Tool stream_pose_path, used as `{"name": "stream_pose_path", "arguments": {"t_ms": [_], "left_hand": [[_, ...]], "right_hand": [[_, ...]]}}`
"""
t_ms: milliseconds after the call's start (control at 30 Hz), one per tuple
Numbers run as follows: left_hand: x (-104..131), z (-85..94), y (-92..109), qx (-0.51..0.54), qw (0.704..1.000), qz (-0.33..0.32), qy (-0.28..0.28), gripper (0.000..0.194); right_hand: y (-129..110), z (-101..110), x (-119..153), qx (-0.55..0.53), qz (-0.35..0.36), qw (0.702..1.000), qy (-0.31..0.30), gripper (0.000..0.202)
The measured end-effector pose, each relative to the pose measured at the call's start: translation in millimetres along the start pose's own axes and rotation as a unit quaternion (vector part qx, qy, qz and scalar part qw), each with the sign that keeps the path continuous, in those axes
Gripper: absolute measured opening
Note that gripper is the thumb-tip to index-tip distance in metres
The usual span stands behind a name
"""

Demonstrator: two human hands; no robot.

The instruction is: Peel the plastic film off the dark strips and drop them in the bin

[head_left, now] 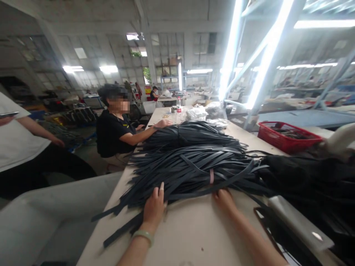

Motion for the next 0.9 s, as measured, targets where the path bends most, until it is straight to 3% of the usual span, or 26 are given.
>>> {"name": "stream_pose_path", "arguments": {"t_ms": [100, 200, 367, 500, 567, 667, 767, 900], "left_hand": [[-20.2, 7.9, -3.7, -0.011, 1.0, -0.003, -0.013, 0.073], [-50.2, 22.8, -11.3, -0.017, 1.0, 0.0, -0.015, 0.069], [-114.7, 45.7, -18.8, -0.02, 1.0, -0.009, 0.0, 0.056], [-157.6, 43.7, -18.1, 0.004, 0.999, 0.024, -0.028, 0.052], [-169.2, 35.7, -16.2, 0.019, 0.998, 0.032, -0.049, 0.052], [-178.3, 20.6, -17.5, 0.022, 0.997, 0.02, -0.075, 0.055], [-193.0, 5.7, -27.7, -0.001, 0.994, 0.015, -0.108, 0.055], [-217.2, -8.8, -39.0, -0.015, 0.987, 0.011, -0.162, 0.063]], "right_hand": [[4.9, 8.3, -10.9, 0.043, -0.013, 0.996, -0.071, 0.047], [7.3, 24.3, -30.5, 0.055, -0.041, 0.993, -0.095, 0.034], [7.9, 50.1, -79.9, 0.08, -0.067, 0.99, -0.092, 0.032], [3.1, 54.5, -103.1, 0.088, -0.09, 0.988, -0.086, 0.033], [-6.2, 46.2, -91.7, 0.088, -0.114, 0.986, -0.087, 0.033], [-32.7, 18.5, -46.0, 0.092, -0.173, 0.977, -0.078, 0.04], [-67.9, -23.6, -1.7, 0.051, -0.22, 0.971, -0.078, 0.096], [-102.1, -65.5, 5.4, -0.059, -0.177, 0.98, -0.072, 0.123]]}}
Point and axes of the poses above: each hand's wrist, its own x-axis away from the middle knuckle, its own z-axis out of the back of the hand, y = z × x, the point moved 3 cm from there along -x, towards the middle knuckle, and after that the axes turned 4 degrees about -x, right-handed, at the moved point
